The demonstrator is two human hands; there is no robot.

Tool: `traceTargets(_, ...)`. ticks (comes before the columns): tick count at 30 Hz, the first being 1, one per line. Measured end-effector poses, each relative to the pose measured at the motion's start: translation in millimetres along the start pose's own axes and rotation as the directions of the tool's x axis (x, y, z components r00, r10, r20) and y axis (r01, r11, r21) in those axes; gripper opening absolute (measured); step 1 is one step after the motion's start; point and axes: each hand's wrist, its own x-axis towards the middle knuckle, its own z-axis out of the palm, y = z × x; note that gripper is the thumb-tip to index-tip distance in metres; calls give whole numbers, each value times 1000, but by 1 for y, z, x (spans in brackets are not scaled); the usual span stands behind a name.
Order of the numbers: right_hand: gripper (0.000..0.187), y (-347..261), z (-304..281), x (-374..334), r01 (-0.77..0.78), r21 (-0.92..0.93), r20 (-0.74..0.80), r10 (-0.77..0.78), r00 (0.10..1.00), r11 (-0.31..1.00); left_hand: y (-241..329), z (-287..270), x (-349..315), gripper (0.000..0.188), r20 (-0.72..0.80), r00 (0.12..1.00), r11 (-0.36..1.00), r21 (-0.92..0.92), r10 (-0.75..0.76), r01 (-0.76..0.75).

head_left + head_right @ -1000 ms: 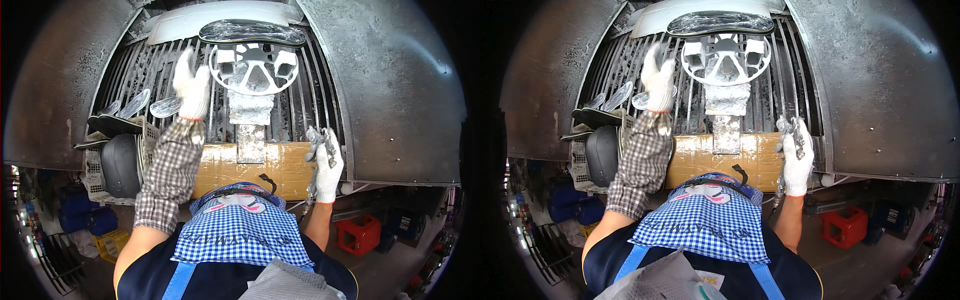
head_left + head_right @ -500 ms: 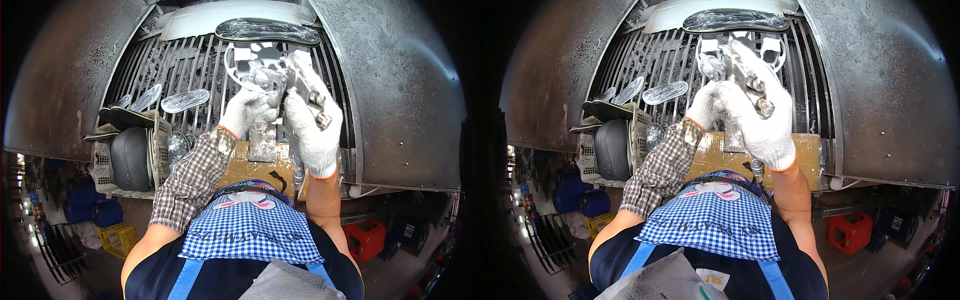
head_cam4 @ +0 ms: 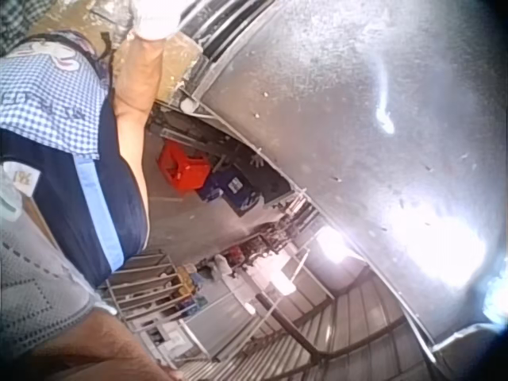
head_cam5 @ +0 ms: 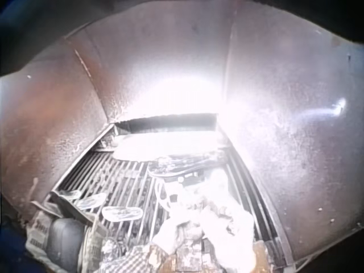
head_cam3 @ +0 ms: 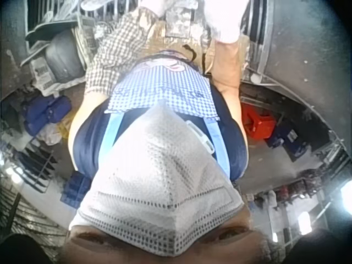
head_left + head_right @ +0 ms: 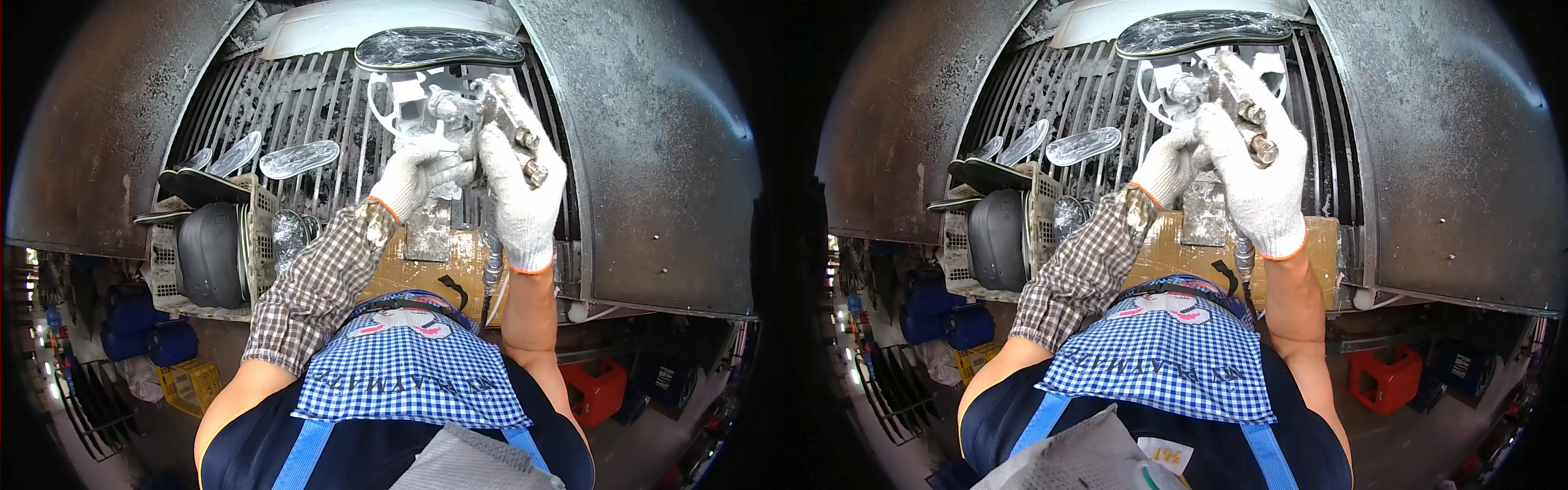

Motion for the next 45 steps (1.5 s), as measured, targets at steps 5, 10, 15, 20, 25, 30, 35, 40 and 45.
traceTargets(5, 49, 8, -9, 2, -44, 27, -75, 46, 996, 999, -3, -2, 3, 37, -83, 996, 999, 36, -17, 20)
traceTargets(10, 50, 13, -18, 0, -81, 51, -156, 88, 984, 995, -4, -5, 4, 37, -32, 999, 1000, 20, 8, -7)
traceTargets(15, 50, 13, -23, -1, -78, -4, -205, 76, 976, 997, -5, -5, 3, 39, -50, 998, 1000, 23, 22, -21)
traceTargets(20, 47, 10, -23, -4, -15, -261, -217, -44, 975, 965, -2, -2, 2, 35, -47, 999, 999, -32, -16, 14)
traceTargets(25, 46, 11, -23, -5, -52, 41, -184, 59, 981, 998, -1, 2, 0, 33, -59, 998, 1000, 1, -8, 8)
traceTargets(30, 47, 14, -30, -1, -62, 56, -235, 73, 969, 997, 1, 3, -4, 36, -66, 998, 1000, 18, -22, 24)
traceTargets(35, 48, 12, -38, -1, -67, 89, -275, 90, 957, 994, 2, 6, -3, 37, -71, 996, 999, -26, -46, 44)
traceTargets(40, 48, 9, -44, -1, -46, 31, -332, 53, 942, 998, 1, 7, -2, 38, -76, 997, 997, -69, -25, 19)
traceTargets(45, 51, 7, -43, -3, 2, -102, -362, -39, 931, 995, 2, 0, 1, 37, -80, 996, 995, -89, -41, 34)
